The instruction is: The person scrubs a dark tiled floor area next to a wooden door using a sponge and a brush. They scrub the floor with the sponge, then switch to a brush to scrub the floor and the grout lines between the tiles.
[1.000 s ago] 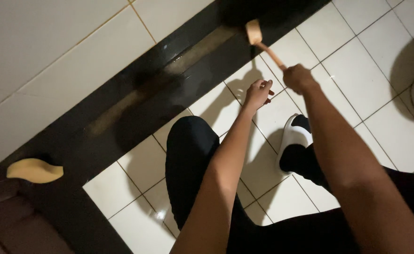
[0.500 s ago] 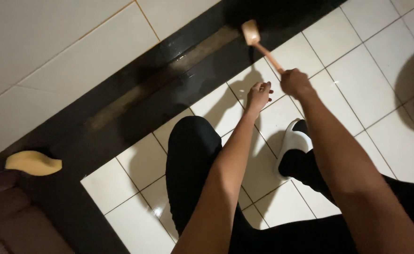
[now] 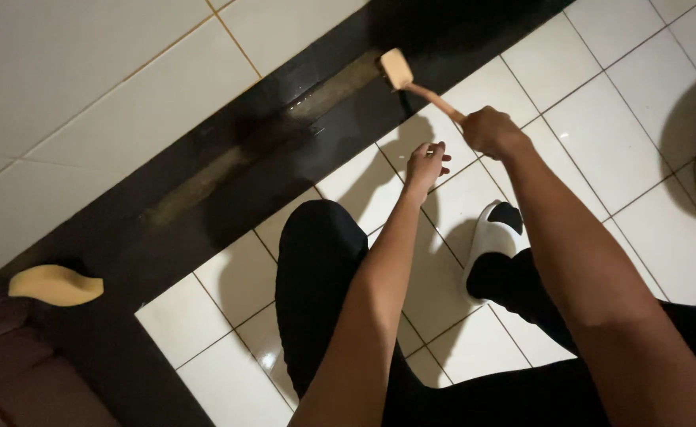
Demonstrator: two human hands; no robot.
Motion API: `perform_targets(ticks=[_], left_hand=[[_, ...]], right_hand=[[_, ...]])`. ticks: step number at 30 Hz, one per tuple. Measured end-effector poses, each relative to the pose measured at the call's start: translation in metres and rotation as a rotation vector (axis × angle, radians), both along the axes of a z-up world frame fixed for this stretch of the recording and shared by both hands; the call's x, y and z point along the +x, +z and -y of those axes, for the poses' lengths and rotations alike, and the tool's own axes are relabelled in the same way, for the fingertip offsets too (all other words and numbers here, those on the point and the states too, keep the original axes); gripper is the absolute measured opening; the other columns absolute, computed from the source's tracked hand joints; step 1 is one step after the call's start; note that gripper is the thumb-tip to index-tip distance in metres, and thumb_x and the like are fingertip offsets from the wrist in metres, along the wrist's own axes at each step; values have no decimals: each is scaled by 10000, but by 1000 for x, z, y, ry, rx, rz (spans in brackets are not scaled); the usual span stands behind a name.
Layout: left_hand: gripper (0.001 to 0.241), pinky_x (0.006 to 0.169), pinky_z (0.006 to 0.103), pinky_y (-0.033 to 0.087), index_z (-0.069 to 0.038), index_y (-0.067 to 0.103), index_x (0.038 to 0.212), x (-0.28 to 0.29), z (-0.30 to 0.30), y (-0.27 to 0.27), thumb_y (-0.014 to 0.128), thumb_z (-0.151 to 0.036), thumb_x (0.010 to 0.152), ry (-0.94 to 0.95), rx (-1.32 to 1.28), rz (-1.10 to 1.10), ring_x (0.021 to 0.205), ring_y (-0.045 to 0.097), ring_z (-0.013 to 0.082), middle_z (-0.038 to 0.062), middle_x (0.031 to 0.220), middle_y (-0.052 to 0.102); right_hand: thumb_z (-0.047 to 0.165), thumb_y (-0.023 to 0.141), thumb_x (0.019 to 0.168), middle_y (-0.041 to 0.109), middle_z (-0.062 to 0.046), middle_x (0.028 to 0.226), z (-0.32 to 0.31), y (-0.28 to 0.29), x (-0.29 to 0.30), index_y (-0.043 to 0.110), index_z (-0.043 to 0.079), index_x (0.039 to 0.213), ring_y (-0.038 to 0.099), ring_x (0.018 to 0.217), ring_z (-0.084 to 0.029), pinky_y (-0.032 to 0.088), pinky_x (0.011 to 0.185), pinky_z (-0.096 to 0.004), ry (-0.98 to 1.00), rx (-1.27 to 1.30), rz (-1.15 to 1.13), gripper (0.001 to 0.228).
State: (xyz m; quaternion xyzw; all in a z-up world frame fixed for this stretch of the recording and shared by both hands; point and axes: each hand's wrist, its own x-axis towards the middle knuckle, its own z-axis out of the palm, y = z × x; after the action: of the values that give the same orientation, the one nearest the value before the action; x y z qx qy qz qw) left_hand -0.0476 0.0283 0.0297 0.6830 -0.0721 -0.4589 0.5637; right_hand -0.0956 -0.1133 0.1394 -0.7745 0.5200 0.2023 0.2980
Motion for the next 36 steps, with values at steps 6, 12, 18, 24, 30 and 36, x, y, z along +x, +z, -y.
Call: perform_targets(ticks=[6, 12, 18, 24, 30, 36], left_hand=[[375, 667, 311, 626, -58, 686, 1152, -1, -6, 1, 608, -379, 974, -11, 3, -19, 693, 759, 216, 134, 951, 775], [407, 662, 319, 622, -13, 670, 1177, 2, -6, 2, 606, -359, 972, -11, -41, -35, 705, 759, 244, 180, 960, 767], [387, 680, 305, 633, -11, 690, 1150, -1, -2, 17, 583, -361, 1024, 62, -55, -123, 675, 755, 219, 161, 961, 776], [359, 653, 287, 638, -25, 697, 1106, 6, -11, 14, 601, -358, 1012, 98, -89, -67, 672, 754, 230, 171, 935, 771], [457, 664, 352, 638, -25, 672, 1209, 24, -15, 25, 656, -436, 1010, 171, -168, -136, 716, 744, 234, 172, 986, 743], [465, 808, 433, 650, -164, 748, 1195, 42, -23, 5, 707, -483, 860, 46, 193, 51, 1073, 724, 337, 94, 1145, 747]], right_hand=[[279, 456, 1080, 651, -265, 689, 51, -47, -38, 688, -177, 1114, 652, 479, -315, 494, 466, -434, -83, -106, 59, 513], [269, 380, 1064, 674, -279, 747, -5, 2, -24, 683, -180, 1138, 700, 582, -347, 539, 558, -445, -14, -26, 18, 547], [279, 414, 1042, 712, -340, 947, -46, -16, -5, 686, -99, 1218, 736, 853, -472, 594, 694, -520, 52, -13, 105, 498], [272, 405, 1061, 714, -303, 841, -27, -26, 4, 707, -116, 1159, 741, 732, -425, 602, 623, -519, 28, -107, 94, 502], [275, 504, 1086, 626, -70, 742, -107, 20, 19, 658, 43, 1265, 389, 394, -41, 374, 311, -173, -663, 432, 379, 331], [373, 499, 1069, 582, -257, 1342, -138, 37, 15, 463, -1, 1507, 633, 1188, -401, 568, 921, -541, -647, 534, 511, 578]])
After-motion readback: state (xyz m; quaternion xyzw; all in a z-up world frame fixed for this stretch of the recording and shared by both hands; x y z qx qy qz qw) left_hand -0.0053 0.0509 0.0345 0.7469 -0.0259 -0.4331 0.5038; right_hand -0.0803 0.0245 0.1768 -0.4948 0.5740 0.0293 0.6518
